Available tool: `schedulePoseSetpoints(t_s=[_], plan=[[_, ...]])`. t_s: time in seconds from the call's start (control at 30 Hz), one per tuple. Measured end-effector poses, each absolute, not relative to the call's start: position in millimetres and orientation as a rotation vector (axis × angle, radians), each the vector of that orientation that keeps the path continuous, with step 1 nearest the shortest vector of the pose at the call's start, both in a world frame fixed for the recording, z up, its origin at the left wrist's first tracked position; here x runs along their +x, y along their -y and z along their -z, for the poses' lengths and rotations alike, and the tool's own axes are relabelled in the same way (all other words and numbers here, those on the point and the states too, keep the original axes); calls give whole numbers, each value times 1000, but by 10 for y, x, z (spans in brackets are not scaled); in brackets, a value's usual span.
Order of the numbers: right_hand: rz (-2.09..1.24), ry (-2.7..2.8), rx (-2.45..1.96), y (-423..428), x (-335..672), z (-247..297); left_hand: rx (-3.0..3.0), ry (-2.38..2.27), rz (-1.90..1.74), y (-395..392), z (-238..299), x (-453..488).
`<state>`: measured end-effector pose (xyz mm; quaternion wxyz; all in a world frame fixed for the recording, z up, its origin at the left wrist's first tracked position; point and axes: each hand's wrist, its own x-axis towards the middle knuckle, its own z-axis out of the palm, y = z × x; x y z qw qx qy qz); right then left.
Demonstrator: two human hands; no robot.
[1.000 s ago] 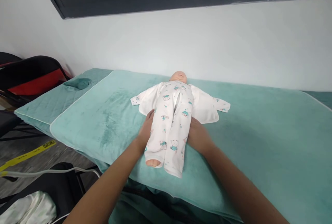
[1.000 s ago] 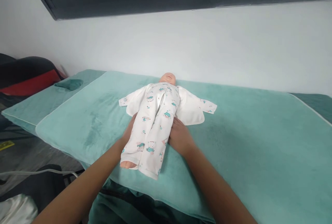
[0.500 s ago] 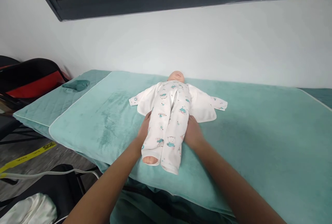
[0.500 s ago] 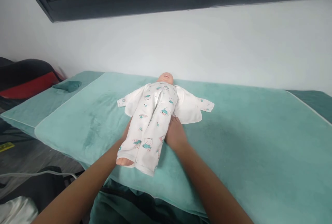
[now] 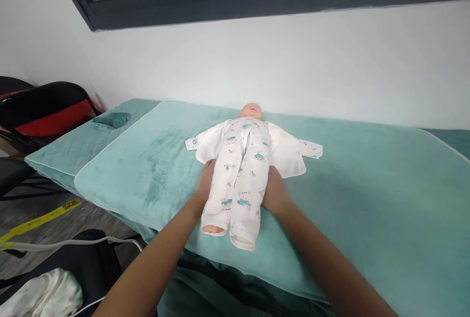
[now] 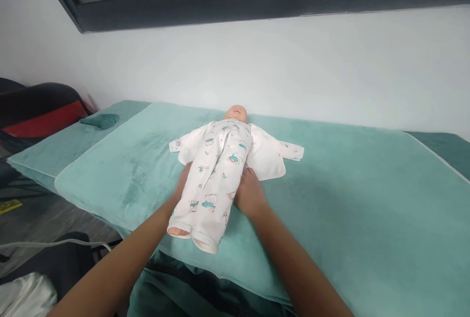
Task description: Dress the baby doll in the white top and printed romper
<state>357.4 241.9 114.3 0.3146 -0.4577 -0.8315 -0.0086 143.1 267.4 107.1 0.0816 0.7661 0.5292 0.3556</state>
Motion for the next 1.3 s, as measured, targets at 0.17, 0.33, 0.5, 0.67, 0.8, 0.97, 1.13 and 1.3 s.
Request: schedulePoseSetpoints(t_s=[0.17,0.33,0.5,0.67,0.8,0.97,1.13,1.3], plan=[[147,2152,-1341,-2415,3590,-1171,2475,-1626,-997,-2674,-1026,1363],[258,2155,-1291,-2376,3736,-1093,2500,-1694,-1026,-2674,-1009,1343],[295,2161,-1213,-2260,3858,-1015,2534,-1739,-1007,-2691,-989,1322],[145,2133,-1202,-2208,3885,-1021,2515,-1799,-1032,-2724,-953,1302],[26,2039,-1189,-2194,3877,-1033,2438,-1841,-1069,-2736,-949,1299],[-180,1871,-1263,-2127,3875,-1066,2235,-1800,-1258,-2736,-977,1286],[-169,1511,-1503,-2191,4058,-1066,1982,-1858,-1476,-2743,-991,1238],[60,1387,-1873,-2428,4385,-1032,1750,-1938,-1596,-2781,-970,1222]])
